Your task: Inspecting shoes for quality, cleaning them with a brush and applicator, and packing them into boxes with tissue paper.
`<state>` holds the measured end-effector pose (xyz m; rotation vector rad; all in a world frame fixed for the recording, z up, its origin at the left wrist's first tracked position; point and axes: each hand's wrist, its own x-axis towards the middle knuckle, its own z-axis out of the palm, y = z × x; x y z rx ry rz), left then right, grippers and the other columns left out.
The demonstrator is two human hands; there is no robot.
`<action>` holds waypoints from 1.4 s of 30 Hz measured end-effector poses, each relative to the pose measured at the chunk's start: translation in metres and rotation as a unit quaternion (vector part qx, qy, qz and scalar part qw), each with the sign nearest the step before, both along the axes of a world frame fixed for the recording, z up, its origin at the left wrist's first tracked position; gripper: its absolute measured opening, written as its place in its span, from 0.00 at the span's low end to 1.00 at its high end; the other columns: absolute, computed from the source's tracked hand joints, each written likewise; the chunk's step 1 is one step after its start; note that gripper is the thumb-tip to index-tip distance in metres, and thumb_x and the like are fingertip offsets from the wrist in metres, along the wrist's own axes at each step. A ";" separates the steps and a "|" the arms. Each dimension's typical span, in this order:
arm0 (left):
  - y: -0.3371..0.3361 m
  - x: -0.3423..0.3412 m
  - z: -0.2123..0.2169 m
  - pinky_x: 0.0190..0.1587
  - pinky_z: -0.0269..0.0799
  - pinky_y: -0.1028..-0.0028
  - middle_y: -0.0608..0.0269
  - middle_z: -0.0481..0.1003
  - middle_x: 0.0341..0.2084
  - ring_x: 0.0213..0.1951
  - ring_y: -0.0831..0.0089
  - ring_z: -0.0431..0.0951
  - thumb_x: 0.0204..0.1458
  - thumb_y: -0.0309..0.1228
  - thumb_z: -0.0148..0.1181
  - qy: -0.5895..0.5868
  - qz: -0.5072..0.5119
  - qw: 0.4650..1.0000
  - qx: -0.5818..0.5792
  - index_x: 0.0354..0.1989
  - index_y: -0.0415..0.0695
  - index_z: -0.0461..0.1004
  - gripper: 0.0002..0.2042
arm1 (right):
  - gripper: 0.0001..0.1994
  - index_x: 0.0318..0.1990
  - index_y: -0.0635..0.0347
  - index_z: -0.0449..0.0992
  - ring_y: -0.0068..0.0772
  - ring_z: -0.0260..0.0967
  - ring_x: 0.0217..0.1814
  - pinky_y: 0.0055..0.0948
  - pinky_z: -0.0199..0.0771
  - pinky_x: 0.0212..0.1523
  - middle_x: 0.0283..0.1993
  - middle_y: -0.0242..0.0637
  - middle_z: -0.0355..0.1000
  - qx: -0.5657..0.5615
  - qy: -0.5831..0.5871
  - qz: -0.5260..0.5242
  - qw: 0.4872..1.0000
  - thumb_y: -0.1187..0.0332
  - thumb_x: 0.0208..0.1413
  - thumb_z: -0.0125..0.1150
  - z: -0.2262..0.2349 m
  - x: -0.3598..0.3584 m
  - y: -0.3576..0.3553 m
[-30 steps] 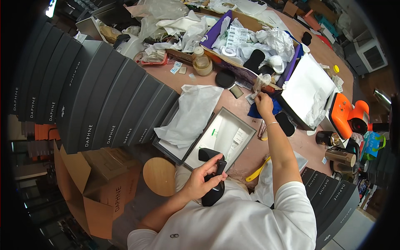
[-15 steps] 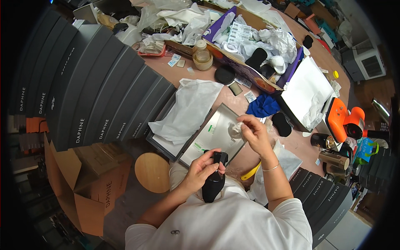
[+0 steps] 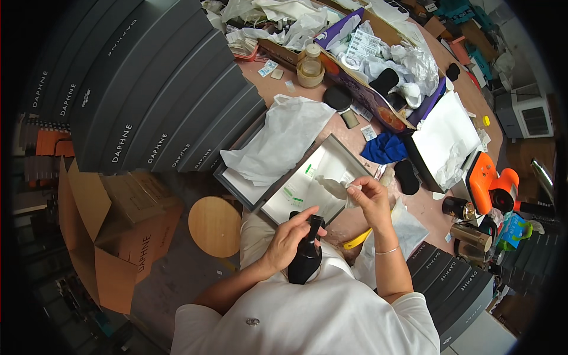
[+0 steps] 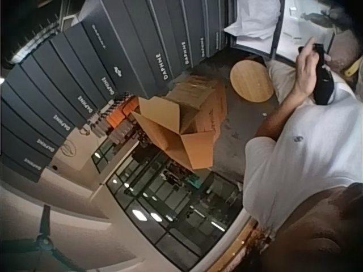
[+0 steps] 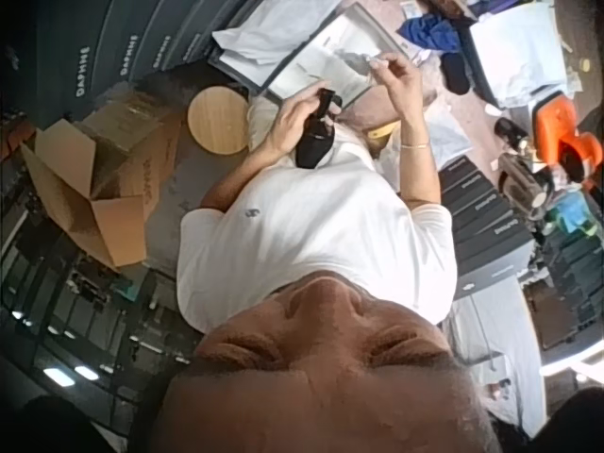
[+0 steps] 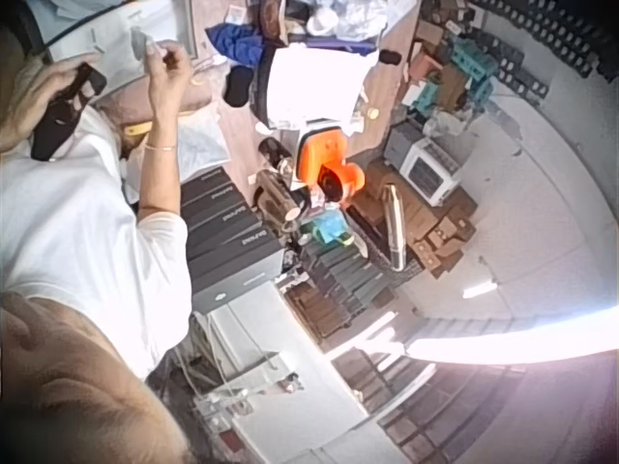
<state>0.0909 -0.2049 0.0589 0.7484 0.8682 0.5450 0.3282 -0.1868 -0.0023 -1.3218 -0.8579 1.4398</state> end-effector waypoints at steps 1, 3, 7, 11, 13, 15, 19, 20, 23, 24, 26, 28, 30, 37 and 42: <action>-0.001 -0.001 0.001 0.42 0.72 0.78 0.55 0.75 0.40 0.36 0.78 0.74 0.62 0.30 0.43 0.007 -0.010 1.000 0.019 0.66 0.38 0.52 0.24 | 0.04 0.32 0.61 0.72 0.14 0.65 0.32 0.15 0.65 0.35 0.33 0.26 0.72 -0.005 -0.007 -0.022 1.000 0.75 0.54 0.62 0.005 0.002 0.005; -0.004 -0.001 0.004 0.44 0.71 0.78 0.55 0.74 0.45 0.38 0.79 0.73 0.58 0.22 0.46 0.019 -0.031 0.998 0.055 0.68 0.38 0.47 0.29 | 0.04 0.29 0.60 0.70 0.16 0.65 0.32 0.17 0.66 0.36 0.34 0.29 0.72 0.071 -0.047 -0.076 0.994 0.77 0.54 0.58 0.000 0.001 0.019; -0.002 -0.005 0.009 0.46 0.69 0.79 0.56 0.73 0.48 0.40 0.81 0.72 0.54 0.18 0.51 0.035 -0.035 0.997 0.063 0.69 0.38 0.45 0.33 | 0.06 0.25 0.59 0.65 0.19 0.66 0.30 0.18 0.67 0.36 0.33 0.35 0.72 0.078 -0.018 -0.056 0.995 0.79 0.53 0.52 0.007 0.005 0.051; 0.005 -0.007 -0.001 0.47 0.68 0.78 0.54 0.72 0.49 0.42 0.79 0.72 0.54 0.19 0.51 0.060 -0.035 0.995 0.068 0.69 0.38 0.44 0.34 | 0.08 0.27 0.59 0.67 0.17 0.66 0.27 0.17 0.67 0.31 0.28 0.31 0.70 0.015 0.003 -0.006 1.000 0.75 0.54 0.60 -0.001 0.004 0.088; 0.007 -0.007 -0.008 0.48 0.68 0.77 0.53 0.72 0.50 0.44 0.77 0.73 0.54 0.19 0.51 0.062 -0.030 0.996 0.065 0.69 0.38 0.43 0.34 | 0.06 0.33 0.63 0.72 0.16 0.68 0.29 0.18 0.69 0.32 0.30 0.29 0.71 0.014 0.020 0.004 1.000 0.72 0.54 0.64 -0.013 0.005 0.107; 0.010 -0.008 -0.013 0.50 0.68 0.76 0.51 0.71 0.51 0.47 0.74 0.73 0.55 0.18 0.50 0.052 -0.018 0.997 0.047 0.69 0.38 0.42 0.34 | 0.06 0.38 0.64 0.74 0.17 0.69 0.31 0.18 0.70 0.33 0.32 0.29 0.73 0.023 0.050 -0.001 0.999 0.73 0.55 0.62 -0.001 -0.003 0.130; 0.014 -0.011 -0.030 0.53 0.68 0.72 0.48 0.69 0.52 0.51 0.70 0.72 0.55 0.18 0.48 -0.033 -0.019 0.999 -0.017 0.69 0.37 0.40 0.34 | 0.10 0.45 0.65 0.75 0.17 0.71 0.35 0.18 0.71 0.36 0.37 0.31 0.75 0.069 -0.009 0.064 0.995 0.75 0.57 0.60 -0.005 0.006 0.172; 0.015 -0.012 -0.035 0.53 0.67 0.72 0.49 0.69 0.52 0.51 0.70 0.72 0.56 0.18 0.48 -0.049 -0.018 0.998 -0.034 0.69 0.36 0.40 0.33 | 0.10 0.45 0.65 0.75 0.17 0.70 0.35 0.17 0.71 0.36 0.37 0.31 0.75 0.084 -0.037 0.076 0.993 0.75 0.57 0.60 -0.002 0.005 0.186; 0.019 -0.013 -0.041 0.53 0.67 0.72 0.49 0.69 0.52 0.50 0.70 0.73 0.57 0.20 0.47 -0.071 0.001 0.996 -0.047 0.69 0.36 0.40 0.33 | 0.12 0.47 0.64 0.73 0.22 0.70 0.36 0.22 0.71 0.37 0.37 0.35 0.74 0.162 -0.265 0.078 0.947 0.75 0.54 0.61 0.021 -0.006 0.228; 0.023 -0.013 -0.040 0.53 0.67 0.73 0.49 0.68 0.52 0.49 0.71 0.73 0.57 0.20 0.48 -0.064 -0.004 0.997 -0.053 0.69 0.36 0.40 0.33 | 0.12 0.46 0.63 0.73 0.26 0.72 0.37 0.25 0.72 0.38 0.37 0.38 0.74 0.170 -0.356 0.080 0.915 0.75 0.53 0.61 0.029 -0.008 0.243; 0.029 -0.012 -0.039 0.53 0.67 0.73 0.50 0.68 0.53 0.48 0.72 0.73 0.57 0.20 0.48 -0.061 -0.013 0.996 -0.061 0.69 0.36 0.40 0.33 | 0.12 0.43 0.62 0.74 0.41 0.72 0.33 0.33 0.72 0.36 0.33 0.44 0.73 0.258 -0.436 0.068 0.859 0.73 0.50 0.61 0.025 -0.009 0.278; 0.029 -0.011 -0.043 0.53 0.67 0.73 0.49 0.68 0.53 0.49 0.73 0.72 0.57 0.20 0.48 -0.071 -0.018 0.996 -0.060 0.69 0.36 0.40 0.33 | 0.09 0.39 0.62 0.77 0.46 0.72 0.33 0.37 0.71 0.36 0.33 0.44 0.73 0.311 -0.501 0.070 0.804 0.71 0.50 0.60 0.017 -0.004 0.310; 0.028 -0.011 -0.047 0.53 0.67 0.74 0.49 0.68 0.53 0.50 0.72 0.71 0.57 0.19 0.48 -0.081 -0.020 0.995 -0.052 0.69 0.37 0.40 0.33 | 0.07 0.35 0.60 0.79 0.48 0.72 0.35 0.38 0.71 0.37 0.32 0.44 0.73 0.344 -0.531 0.057 0.773 0.70 0.49 0.61 0.012 -0.010 0.333; 0.028 -0.021 -0.051 0.57 0.60 0.76 0.53 0.70 0.52 0.52 0.75 0.69 0.58 0.25 0.51 -0.079 -0.056 0.995 -0.028 0.69 0.35 0.38 0.35 | 0.17 0.47 0.56 0.76 0.45 0.68 0.47 0.39 0.68 0.42 0.45 0.39 0.71 0.385 -0.626 0.003 0.678 0.64 0.49 0.65 -0.040 -0.024 0.343; 0.029 -0.021 -0.051 0.57 0.60 0.76 0.53 0.71 0.52 0.51 0.75 0.68 0.58 0.27 0.52 -0.084 -0.071 0.994 -0.023 0.69 0.35 0.38 0.36 | 0.24 0.52 0.58 0.70 0.52 0.66 0.54 0.42 0.66 0.55 0.52 0.48 0.68 0.341 -0.514 -0.018 0.787 0.71 0.44 0.67 -0.066 -0.027 0.338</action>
